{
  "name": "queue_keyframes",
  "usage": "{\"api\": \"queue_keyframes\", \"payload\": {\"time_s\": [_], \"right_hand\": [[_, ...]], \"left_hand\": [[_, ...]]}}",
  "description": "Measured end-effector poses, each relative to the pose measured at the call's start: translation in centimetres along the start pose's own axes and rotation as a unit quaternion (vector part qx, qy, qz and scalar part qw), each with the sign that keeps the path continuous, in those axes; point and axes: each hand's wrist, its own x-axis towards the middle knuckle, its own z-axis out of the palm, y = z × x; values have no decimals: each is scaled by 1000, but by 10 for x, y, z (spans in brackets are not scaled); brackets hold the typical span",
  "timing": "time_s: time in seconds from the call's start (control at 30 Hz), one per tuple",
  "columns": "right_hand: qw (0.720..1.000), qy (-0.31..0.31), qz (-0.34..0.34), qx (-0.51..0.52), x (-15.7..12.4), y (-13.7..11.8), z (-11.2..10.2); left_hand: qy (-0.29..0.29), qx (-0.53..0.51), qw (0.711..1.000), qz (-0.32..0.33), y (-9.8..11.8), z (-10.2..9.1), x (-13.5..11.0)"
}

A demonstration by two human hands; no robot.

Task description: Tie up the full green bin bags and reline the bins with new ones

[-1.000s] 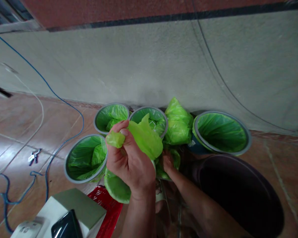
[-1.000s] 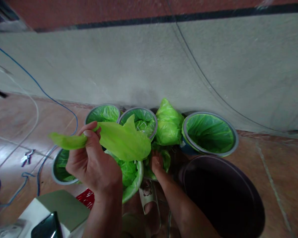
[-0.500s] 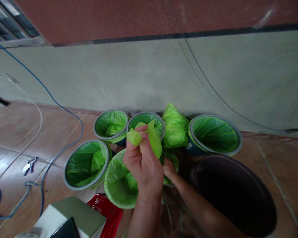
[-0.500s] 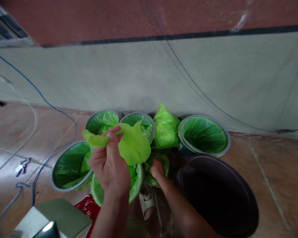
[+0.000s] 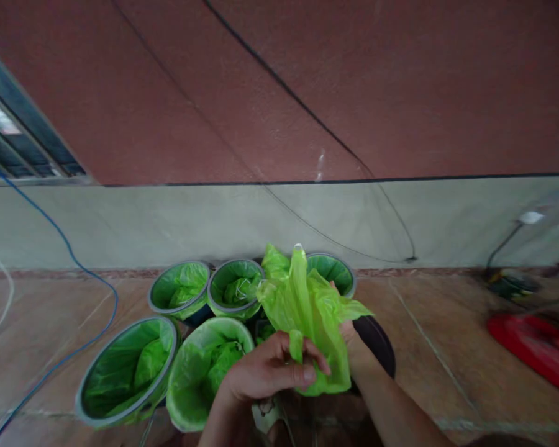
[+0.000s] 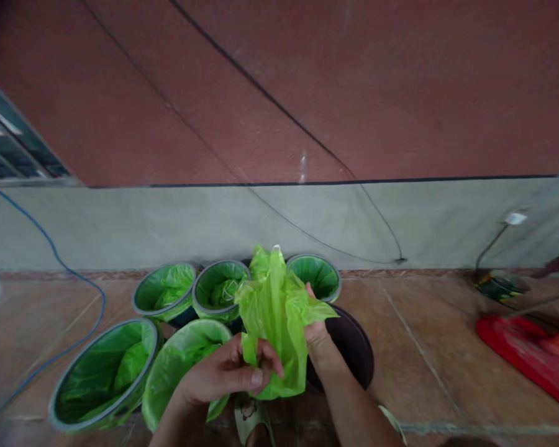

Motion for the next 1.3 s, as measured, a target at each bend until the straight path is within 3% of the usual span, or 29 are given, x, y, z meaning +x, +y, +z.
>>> {"api": "queue_keyframes", "payload": {"time_s": [0.1,0.2,0.27,0.37,0.5,0.6,0.7,0.77,0.83,0.93,1.07,1.13,1.23,1.3], "right_hand": [[990,61,20,129,-34,-48,-44],[966,126,24,225,-66,-74,-68],[964,115,57,233,-86,-77,-67],[970,62,117,202,-113,-68,-48],[981,39,111,153,-143,-54,-24],[982,97,72,143,-160,-57,-24],[978,146,46,144,-175,-67,-30],[979,154,40,131,-184,-77,-31],[983,142,33,110,-194,-87,-28],[991,110,19,79,-206,-102,-19],[996,84,14,42,-212,-118,-19],[995,98,9,11,-213,-124,-26],[976,205,-13,-67,-219,-131,-34],[950,263,-42,-160,-229,-129,-29]], "left_hand": [[-18,133,989,-54,-9,21,-19],[-41,198,976,-80,-20,47,-36],[-36,250,962,-107,-27,66,-43],[-1,349,927,-138,-38,93,-46],[111,476,855,-171,-56,111,-39],[244,474,837,-124,-62,114,-32],[381,453,806,-25,-52,118,-23],[421,468,775,61,-37,124,-15],[401,501,756,130,-18,132,-4],[316,551,753,170,6,145,15],[242,558,782,139,15,151,33],[250,521,806,129,13,150,35],[295,446,836,123,6,147,31],[330,415,841,109,2,148,27]]}}
